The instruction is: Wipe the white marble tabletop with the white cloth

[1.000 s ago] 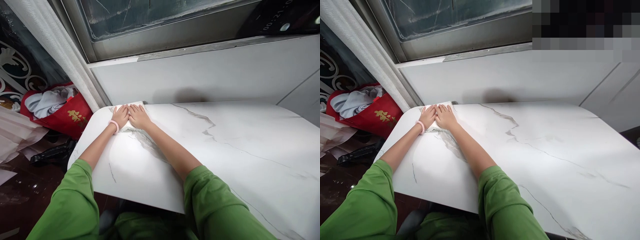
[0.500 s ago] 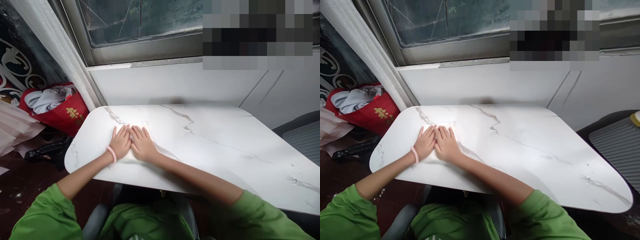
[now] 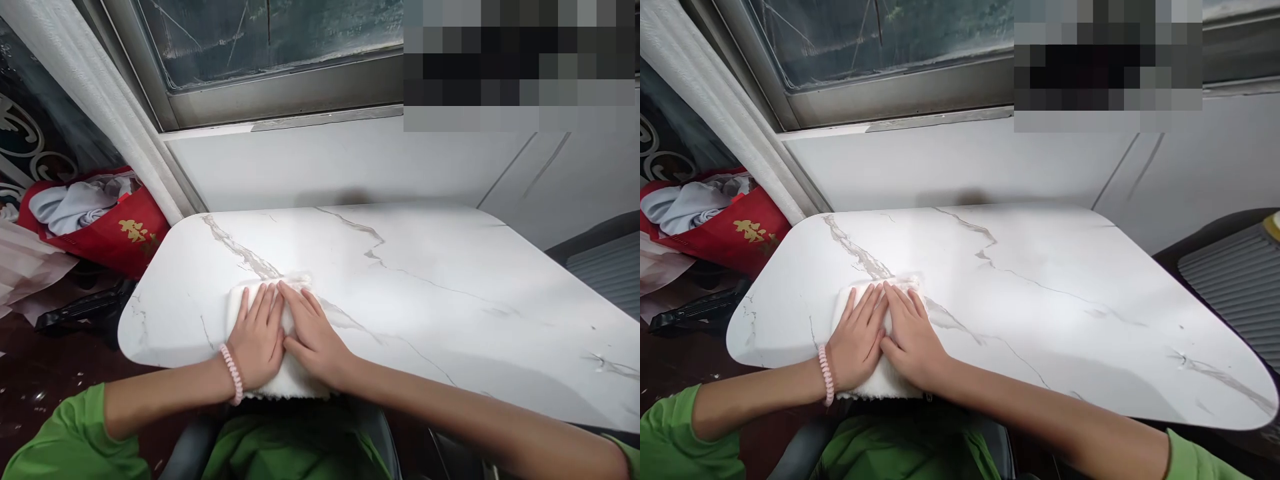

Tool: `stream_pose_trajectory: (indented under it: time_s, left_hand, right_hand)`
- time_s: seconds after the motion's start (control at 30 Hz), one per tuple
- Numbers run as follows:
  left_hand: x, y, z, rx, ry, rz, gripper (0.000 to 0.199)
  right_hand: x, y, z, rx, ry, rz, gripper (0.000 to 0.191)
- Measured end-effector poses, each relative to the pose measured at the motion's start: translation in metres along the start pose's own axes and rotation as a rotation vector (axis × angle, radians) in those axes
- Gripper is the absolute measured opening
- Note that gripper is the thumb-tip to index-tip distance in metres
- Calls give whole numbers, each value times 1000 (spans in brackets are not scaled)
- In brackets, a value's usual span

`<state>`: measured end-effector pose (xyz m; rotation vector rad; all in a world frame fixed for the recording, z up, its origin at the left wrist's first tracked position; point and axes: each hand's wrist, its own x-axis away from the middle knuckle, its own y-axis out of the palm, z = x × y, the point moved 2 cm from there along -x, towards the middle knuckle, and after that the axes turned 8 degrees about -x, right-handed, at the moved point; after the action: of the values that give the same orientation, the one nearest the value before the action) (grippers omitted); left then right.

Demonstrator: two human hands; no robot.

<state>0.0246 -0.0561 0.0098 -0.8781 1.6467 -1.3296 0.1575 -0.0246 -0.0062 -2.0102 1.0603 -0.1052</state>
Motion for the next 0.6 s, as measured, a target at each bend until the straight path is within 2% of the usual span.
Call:
stream_pose_trajectory:
  time_s: [0.1,0.17,0.3,0.4,0.5,0.6]
  left_hand:
    - [-34,9,-18,28,37,-20,54]
    - [-64,18,-35,30,13,-25,53]
    - [-130,37,-67,22,-62,-9,52]
    - [-177,49,-83,22,-71,17,51]
    - [-214,56,-93,31,-62,28,49]
    - [-235,60,-97,43,-51,13,49]
  right_hand:
    - [-29,-5,19,70,54,3,68]
    - [-55,-11,38,131,78,7,64]
    - [-112,-27,85,165,50,4,63]
    - [-146,-42,120,181,54,56,62]
    - [-168,-52,144,203,75,100,60]
    - [-178,-58,157,231,121,125,60]
